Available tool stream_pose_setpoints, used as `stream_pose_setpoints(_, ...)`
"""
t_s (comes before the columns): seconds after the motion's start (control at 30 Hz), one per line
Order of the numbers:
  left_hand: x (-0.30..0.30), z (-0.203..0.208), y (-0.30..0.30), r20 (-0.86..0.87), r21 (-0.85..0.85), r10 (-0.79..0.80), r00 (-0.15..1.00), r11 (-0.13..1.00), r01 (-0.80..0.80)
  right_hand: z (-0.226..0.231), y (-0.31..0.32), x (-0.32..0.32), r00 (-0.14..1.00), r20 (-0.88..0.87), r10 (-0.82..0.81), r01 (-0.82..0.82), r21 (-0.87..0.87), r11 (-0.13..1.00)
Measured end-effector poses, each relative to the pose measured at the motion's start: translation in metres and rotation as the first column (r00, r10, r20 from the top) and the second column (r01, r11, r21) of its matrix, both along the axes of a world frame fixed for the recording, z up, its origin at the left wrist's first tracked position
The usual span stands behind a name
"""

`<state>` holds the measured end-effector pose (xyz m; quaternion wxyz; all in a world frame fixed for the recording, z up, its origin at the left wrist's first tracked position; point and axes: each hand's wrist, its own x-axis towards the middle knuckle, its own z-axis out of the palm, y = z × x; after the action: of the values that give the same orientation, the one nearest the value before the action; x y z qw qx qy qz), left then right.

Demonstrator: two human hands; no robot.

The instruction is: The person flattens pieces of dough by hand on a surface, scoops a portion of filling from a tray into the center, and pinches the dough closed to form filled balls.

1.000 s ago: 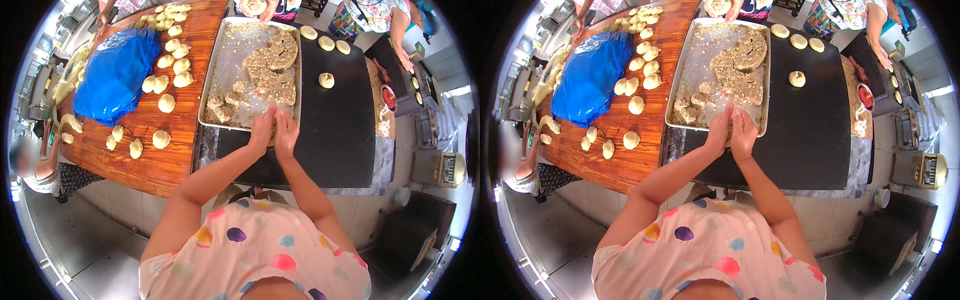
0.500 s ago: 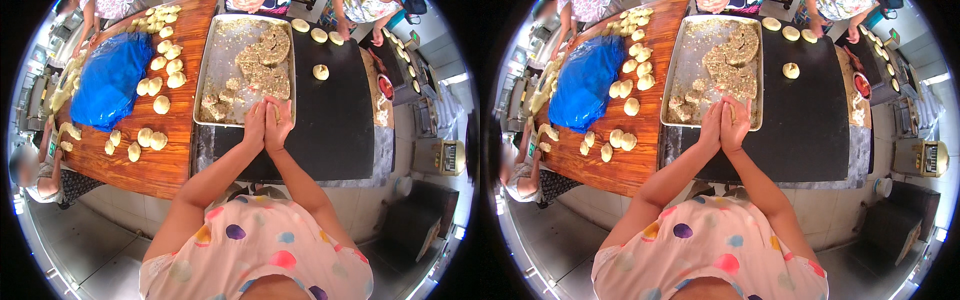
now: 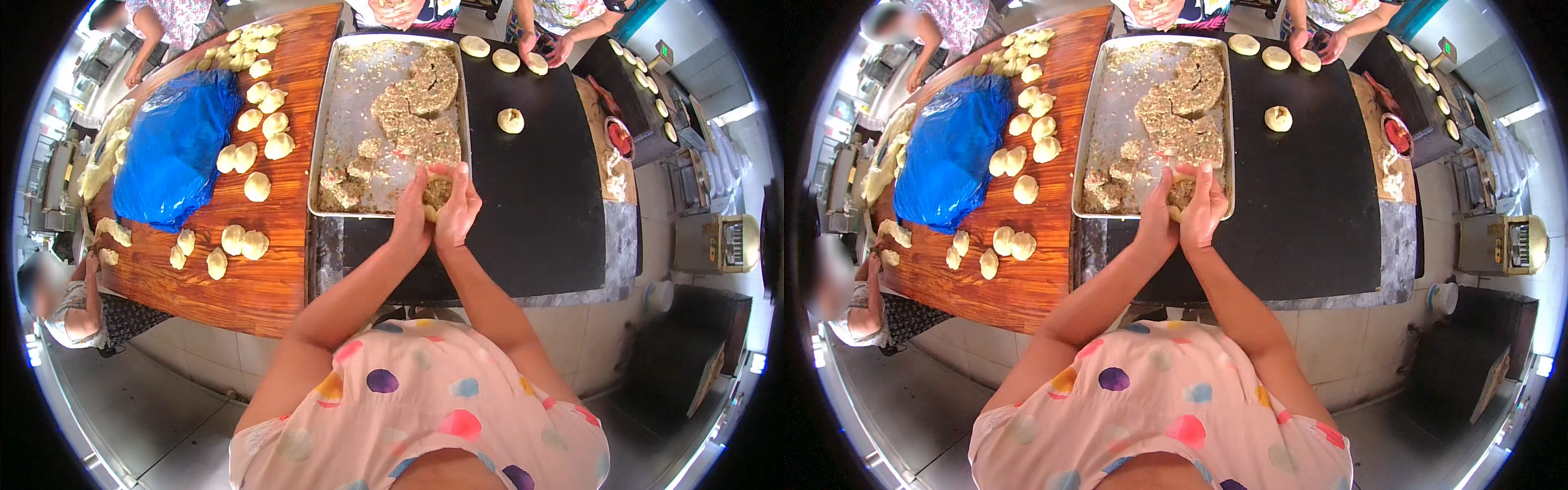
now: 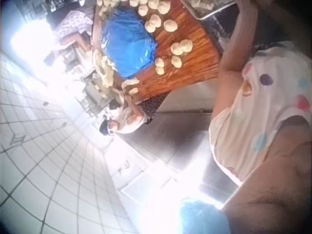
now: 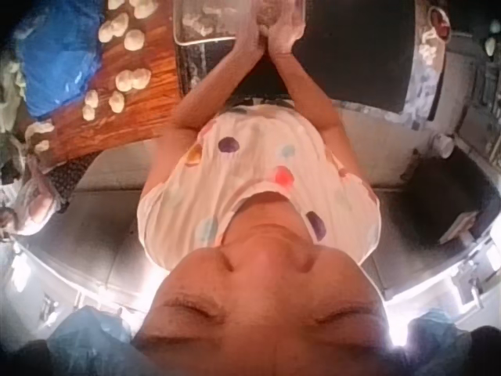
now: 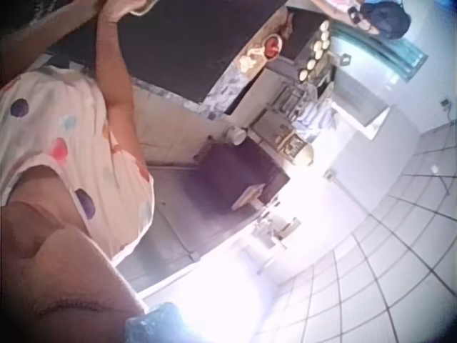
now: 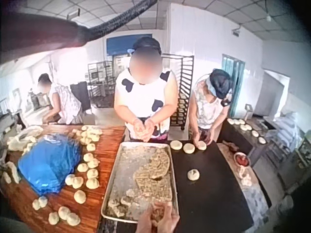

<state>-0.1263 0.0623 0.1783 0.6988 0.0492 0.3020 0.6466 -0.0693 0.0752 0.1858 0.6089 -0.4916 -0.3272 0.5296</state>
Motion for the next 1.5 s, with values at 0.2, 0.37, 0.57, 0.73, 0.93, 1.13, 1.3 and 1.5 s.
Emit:
stream_pose_setpoints(0.2,-0.001,-0.005,0.008,-0.551,0.055,-0.005,0.834,0.998,0.043,0.001,0.001,0.007,0.960,0.280,-0.007,-0.098,0.357,0.929)
stream_pose_setpoints(0.37,-0.037,0.049,0.023,-0.449,-0.110,-0.453,0.770,0.883,0.456,0.019,0.003,0.046,0.782,0.566,0.262,-0.500,0.317,0.806)
stream_pose_setpoints(0.57,-0.010,0.033,0.004,-0.148,0.157,-0.298,0.943,0.934,0.320,0.010,0.003,0.052,0.606,0.783,-0.139,-0.408,0.457,0.791)
stream_pose_setpoints(0.73,-0.028,0.044,-0.001,-0.363,0.072,-0.603,0.710,0.742,0.667,0.051,0.003,0.090,0.602,0.767,0.222,-0.672,0.336,0.660)
stream_pose_setpoints(0.93,-0.009,0.048,-0.006,-0.191,0.056,-0.573,0.797,0.805,0.591,0.051,-0.003,0.090,0.598,0.799,0.069,-0.643,0.426,0.637)
stream_pose_setpoints(1.13,0.006,0.047,0.001,-0.221,0.010,-0.608,0.762,0.780,0.626,0.050,-0.001,0.105,0.605,0.793,0.078,-0.627,0.413,0.661)
stream_pose_setpoints(1.3,0.007,0.047,-0.001,-0.176,0.150,-0.529,0.830,0.819,0.554,0.049,-0.007,0.103,0.633,0.768,-0.101,-0.507,0.510,0.695)
stream_pose_setpoints(1.5,0.008,0.039,-0.006,-0.374,0.028,-0.628,0.682,0.728,0.685,0.037,-0.005,0.109,0.665,0.746,0.020,-0.562,0.483,0.672)
